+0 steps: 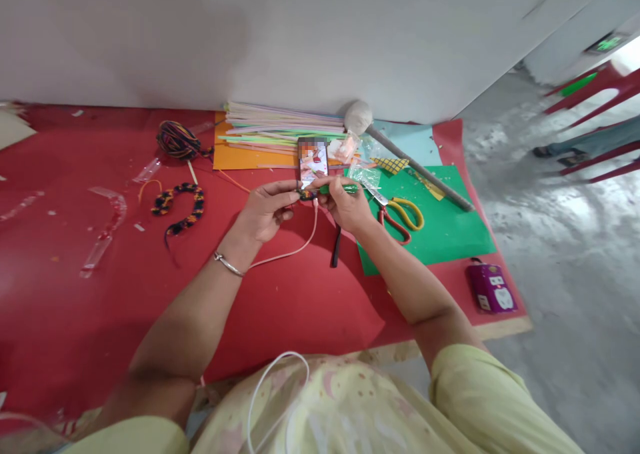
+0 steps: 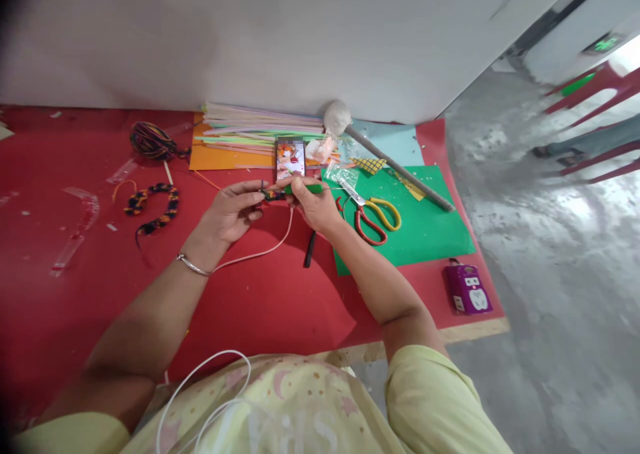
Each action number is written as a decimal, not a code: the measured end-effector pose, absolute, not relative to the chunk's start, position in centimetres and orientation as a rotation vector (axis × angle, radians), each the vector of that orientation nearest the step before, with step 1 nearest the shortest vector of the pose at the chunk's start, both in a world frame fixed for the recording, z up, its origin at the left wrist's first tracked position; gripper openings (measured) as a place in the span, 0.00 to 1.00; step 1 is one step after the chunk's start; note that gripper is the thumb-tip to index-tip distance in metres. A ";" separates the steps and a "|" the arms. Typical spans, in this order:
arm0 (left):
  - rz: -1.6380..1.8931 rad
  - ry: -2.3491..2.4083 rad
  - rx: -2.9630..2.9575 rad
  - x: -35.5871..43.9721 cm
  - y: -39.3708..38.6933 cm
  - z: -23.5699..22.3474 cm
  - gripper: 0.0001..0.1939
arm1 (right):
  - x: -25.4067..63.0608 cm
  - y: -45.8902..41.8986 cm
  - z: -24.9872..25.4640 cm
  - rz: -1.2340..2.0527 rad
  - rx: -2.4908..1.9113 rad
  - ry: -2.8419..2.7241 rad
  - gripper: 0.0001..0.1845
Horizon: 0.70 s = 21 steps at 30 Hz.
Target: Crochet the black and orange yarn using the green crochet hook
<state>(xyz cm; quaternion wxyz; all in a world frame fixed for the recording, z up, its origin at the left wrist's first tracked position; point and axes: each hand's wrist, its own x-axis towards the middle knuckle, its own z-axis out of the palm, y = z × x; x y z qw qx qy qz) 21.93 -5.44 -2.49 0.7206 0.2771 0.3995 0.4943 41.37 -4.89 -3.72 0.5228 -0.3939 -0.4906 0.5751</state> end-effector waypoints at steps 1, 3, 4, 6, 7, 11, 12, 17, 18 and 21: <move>1.100 0.890 0.622 22.0 -5.5 -2.5 0.17 | 41.2 -4.9 -3.8 1.420 -0.955 -1.118 0.31; 1.114 0.894 0.642 22.0 -5.5 -2.6 0.17 | 40.9 -4.8 -3.8 1.500 -0.964 -1.013 0.32; 1.117 0.890 0.649 22.0 -5.5 -2.5 0.16 | 40.8 -4.8 -3.8 1.526 -0.962 -0.980 0.32; 1.112 0.873 0.650 22.0 -5.6 -2.5 0.16 | 40.9 -4.8 -3.7 1.534 -0.951 -0.985 0.32; 1.102 0.863 0.647 21.9 -5.6 -2.4 0.16 | 41.0 -4.8 -3.6 1.517 -0.942 -1.022 0.31; 1.038 0.825 0.640 21.7 -5.6 -2.3 0.15 | 42.2 -4.9 -3.3 1.382 -0.890 -1.268 0.29; 1.026 0.819 0.637 21.6 -5.6 -2.3 0.15 | 42.4 -4.9 -3.2 1.352 -0.870 -1.324 0.28; 0.960 0.802 0.608 21.3 -5.5 -2.1 0.15 | 42.9 -4.7 -2.8 1.221 -0.741 -1.517 0.22; 0.949 0.796 0.601 21.3 -5.5 -2.0 0.15 | 42.9 -4.7 -2.8 1.198 -0.733 -1.543 0.22; 0.933 0.783 0.588 21.2 -5.5 -1.9 0.15 | 43.0 -4.7 -2.6 1.161 -0.741 -1.592 0.22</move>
